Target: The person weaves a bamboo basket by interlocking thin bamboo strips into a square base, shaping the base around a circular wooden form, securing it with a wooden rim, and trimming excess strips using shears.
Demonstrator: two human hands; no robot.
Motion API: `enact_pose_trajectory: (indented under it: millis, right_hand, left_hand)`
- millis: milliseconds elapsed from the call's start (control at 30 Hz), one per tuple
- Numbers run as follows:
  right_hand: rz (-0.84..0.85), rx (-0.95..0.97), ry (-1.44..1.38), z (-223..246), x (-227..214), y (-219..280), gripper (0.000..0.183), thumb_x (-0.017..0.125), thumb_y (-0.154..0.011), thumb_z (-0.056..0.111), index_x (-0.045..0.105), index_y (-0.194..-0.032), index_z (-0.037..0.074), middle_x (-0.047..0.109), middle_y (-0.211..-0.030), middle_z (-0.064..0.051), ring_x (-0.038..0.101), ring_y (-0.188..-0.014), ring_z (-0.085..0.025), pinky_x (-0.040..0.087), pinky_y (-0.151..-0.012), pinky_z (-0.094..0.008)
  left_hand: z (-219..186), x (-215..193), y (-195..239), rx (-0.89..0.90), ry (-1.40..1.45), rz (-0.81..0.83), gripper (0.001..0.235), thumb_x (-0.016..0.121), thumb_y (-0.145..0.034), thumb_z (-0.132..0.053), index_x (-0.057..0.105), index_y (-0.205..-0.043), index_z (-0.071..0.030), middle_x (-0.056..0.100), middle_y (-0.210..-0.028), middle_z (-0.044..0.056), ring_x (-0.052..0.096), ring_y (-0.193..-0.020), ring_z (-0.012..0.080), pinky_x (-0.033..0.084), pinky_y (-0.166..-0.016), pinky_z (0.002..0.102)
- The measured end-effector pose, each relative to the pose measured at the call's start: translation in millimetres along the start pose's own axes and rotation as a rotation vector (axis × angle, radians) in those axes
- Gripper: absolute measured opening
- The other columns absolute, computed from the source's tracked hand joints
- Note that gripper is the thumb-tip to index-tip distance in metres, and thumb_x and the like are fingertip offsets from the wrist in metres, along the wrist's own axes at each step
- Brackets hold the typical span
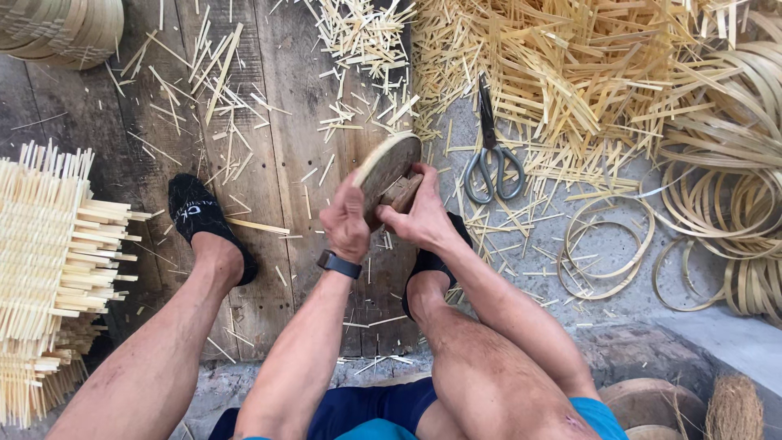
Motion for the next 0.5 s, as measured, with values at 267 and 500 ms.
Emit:
enact_pose_trajectory:
  millis: [267,500]
  right_hand:
    - [0.277,0.038,-0.98,-55.7,-41.8,19.8,0.067,0.052,-0.086,0.016,0.033,-0.149,0.004,0.06,-0.126,-0.017,0.068,-0.102,-0.027,0.061,-0.078,-0.041]
    - [0.112,-0.007,-1.061,-81.0,-68.1,28.9,0.05,0.049,-0.092,0.013,0.046,-0.14,0.001,0.067,-0.118,-0.013,0.069,-0.104,-0.026,0.06,-0.086,-0.041]
  left_hand:
    - [66.8,-84.8,-44.0,-0.503,-0.111,-0.197,0.06,0.051,-0.105,-0.056,0.077,-0.1,-0.002,0.071,-0.083,0.005,0.063,-0.078,0.0139,0.053,-0.074,0.033]
    - [90.8,-118.4,-50.3,-0.473,-0.315,-0.013,0.049,0.055,-0.107,-0.043,0.072,-0.105,0.002,0.072,-0.089,0.013,0.06,-0.083,0.0169,0.052,-0.078,0.037]
Point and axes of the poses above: each hand's wrist, its own y-axis away from the middle knuckle, its own x-axis out of the palm, z = x × y, the point moved 3 cm from there along -y, towards the middle knuckle
